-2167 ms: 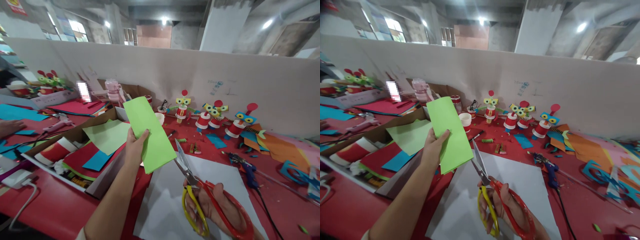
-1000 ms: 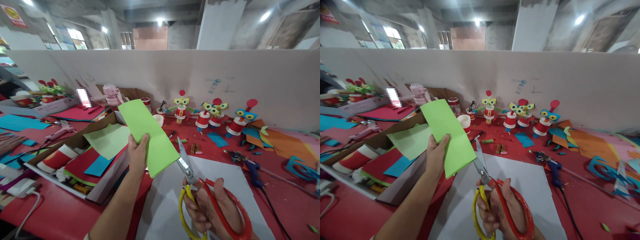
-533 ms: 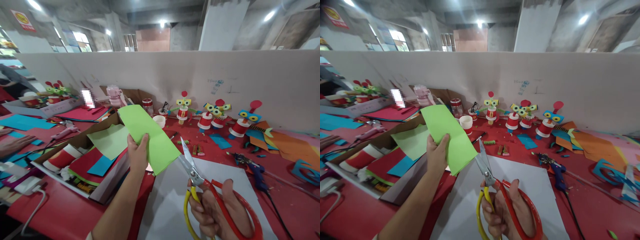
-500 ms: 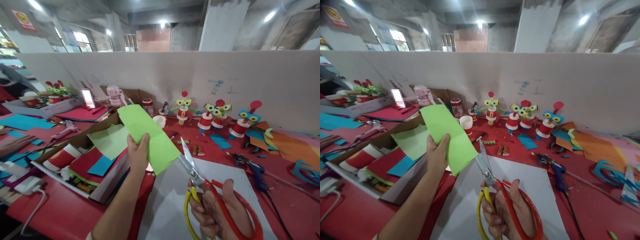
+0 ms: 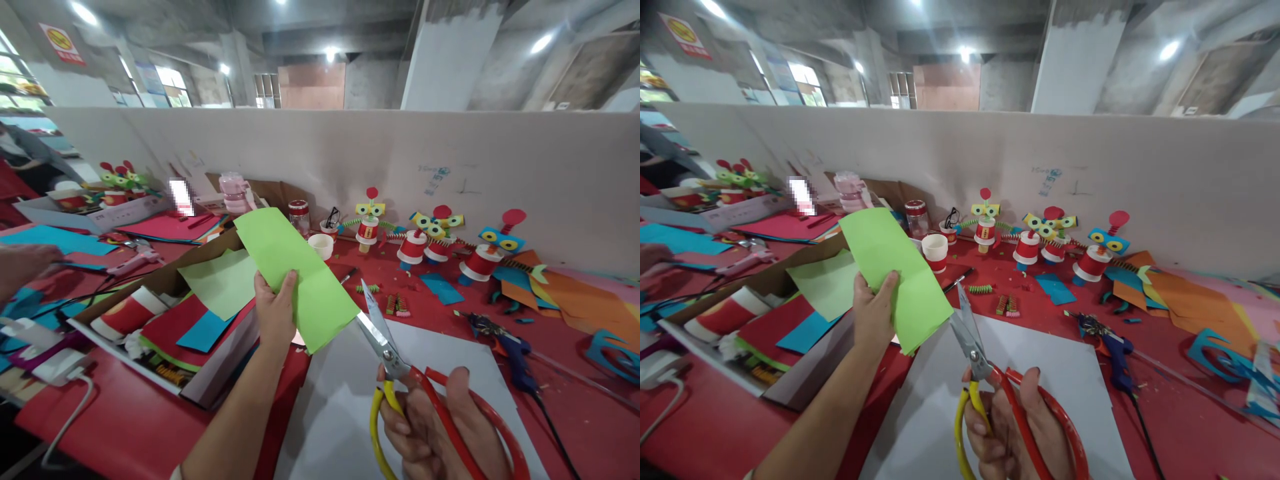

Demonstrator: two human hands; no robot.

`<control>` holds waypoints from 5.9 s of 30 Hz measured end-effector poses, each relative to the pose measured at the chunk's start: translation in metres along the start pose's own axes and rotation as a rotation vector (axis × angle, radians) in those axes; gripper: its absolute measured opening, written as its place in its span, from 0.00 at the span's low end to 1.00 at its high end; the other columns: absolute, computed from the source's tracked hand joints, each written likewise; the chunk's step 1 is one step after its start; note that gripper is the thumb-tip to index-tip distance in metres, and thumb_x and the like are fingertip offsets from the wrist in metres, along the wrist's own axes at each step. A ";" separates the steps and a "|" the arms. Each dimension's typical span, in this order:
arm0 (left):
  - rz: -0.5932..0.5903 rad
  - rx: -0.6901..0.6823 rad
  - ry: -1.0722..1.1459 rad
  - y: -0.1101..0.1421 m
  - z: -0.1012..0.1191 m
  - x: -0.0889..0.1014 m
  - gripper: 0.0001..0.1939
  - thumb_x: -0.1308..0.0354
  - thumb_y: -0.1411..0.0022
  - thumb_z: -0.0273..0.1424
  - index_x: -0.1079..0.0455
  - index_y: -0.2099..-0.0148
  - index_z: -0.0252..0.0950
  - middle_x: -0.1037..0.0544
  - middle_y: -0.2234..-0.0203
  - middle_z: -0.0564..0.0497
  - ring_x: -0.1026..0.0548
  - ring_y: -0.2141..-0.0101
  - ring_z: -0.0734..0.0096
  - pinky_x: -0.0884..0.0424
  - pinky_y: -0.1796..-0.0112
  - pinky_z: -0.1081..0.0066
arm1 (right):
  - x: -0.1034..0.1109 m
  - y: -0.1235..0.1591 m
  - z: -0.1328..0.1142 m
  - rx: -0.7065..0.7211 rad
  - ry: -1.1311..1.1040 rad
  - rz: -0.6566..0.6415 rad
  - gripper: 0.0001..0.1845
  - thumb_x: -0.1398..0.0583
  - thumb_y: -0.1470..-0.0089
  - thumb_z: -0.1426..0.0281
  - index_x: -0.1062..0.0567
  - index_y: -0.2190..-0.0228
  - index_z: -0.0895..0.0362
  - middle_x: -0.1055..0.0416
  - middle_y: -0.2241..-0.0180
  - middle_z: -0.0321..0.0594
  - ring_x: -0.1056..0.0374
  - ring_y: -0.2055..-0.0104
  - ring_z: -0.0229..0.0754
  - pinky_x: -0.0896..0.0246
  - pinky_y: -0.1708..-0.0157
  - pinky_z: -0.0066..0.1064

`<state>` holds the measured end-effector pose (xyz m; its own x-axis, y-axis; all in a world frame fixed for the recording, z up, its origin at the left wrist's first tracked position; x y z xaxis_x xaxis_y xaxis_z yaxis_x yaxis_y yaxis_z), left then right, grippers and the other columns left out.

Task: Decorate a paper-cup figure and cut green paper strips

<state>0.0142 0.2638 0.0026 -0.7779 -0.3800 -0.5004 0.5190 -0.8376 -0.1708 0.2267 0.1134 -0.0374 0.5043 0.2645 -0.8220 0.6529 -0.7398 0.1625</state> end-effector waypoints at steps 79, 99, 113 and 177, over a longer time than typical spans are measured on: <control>-0.108 0.051 -0.228 0.011 -0.004 -0.009 0.18 0.37 0.44 0.40 0.36 0.54 0.41 0.22 0.61 0.52 0.23 0.67 0.71 0.26 0.67 0.73 | -0.011 -0.013 0.012 0.078 0.001 -0.056 0.31 0.44 0.49 0.40 0.30 0.60 0.53 0.36 0.72 0.32 0.50 0.80 0.26 0.54 0.86 0.16; -0.269 0.190 -0.157 0.039 -0.016 -0.034 0.21 0.36 0.44 0.37 0.35 0.49 0.42 0.21 0.57 0.50 0.22 0.62 0.67 0.25 0.61 0.70 | -0.011 -0.010 0.004 0.069 0.070 -0.010 0.37 0.48 0.51 0.36 0.30 0.72 0.59 0.42 0.75 0.32 0.54 0.80 0.26 0.59 0.85 0.18; -0.266 0.328 -0.011 0.044 -0.019 -0.037 0.25 0.32 0.48 0.35 0.35 0.48 0.44 0.20 0.56 0.50 0.20 0.65 0.66 0.23 0.63 0.69 | -0.011 -0.008 -0.008 0.170 0.102 -0.013 0.35 0.47 0.51 0.37 0.30 0.72 0.58 0.37 0.73 0.34 0.51 0.80 0.27 0.55 0.86 0.17; -0.363 0.825 0.128 0.071 -0.041 -0.043 0.17 0.33 0.55 0.26 0.24 0.59 0.30 0.17 0.69 0.43 0.19 0.70 0.57 0.22 0.66 0.64 | 0.001 -0.008 0.001 0.070 -0.113 0.054 0.31 0.38 0.55 0.40 0.26 0.73 0.57 0.33 0.73 0.34 0.47 0.80 0.27 0.53 0.86 0.17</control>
<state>0.0988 0.2369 -0.0226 -0.7732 -0.0330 -0.6333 -0.2064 -0.9312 0.3005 0.2208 0.1189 -0.0398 0.4680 0.1548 -0.8701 0.5836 -0.7934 0.1728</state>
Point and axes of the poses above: each hand's wrist, its own y-axis away from the middle knuckle, its own x-axis out of the back of the hand, z = x × y, the point moved 9 cm from there along -y, towards the middle knuckle
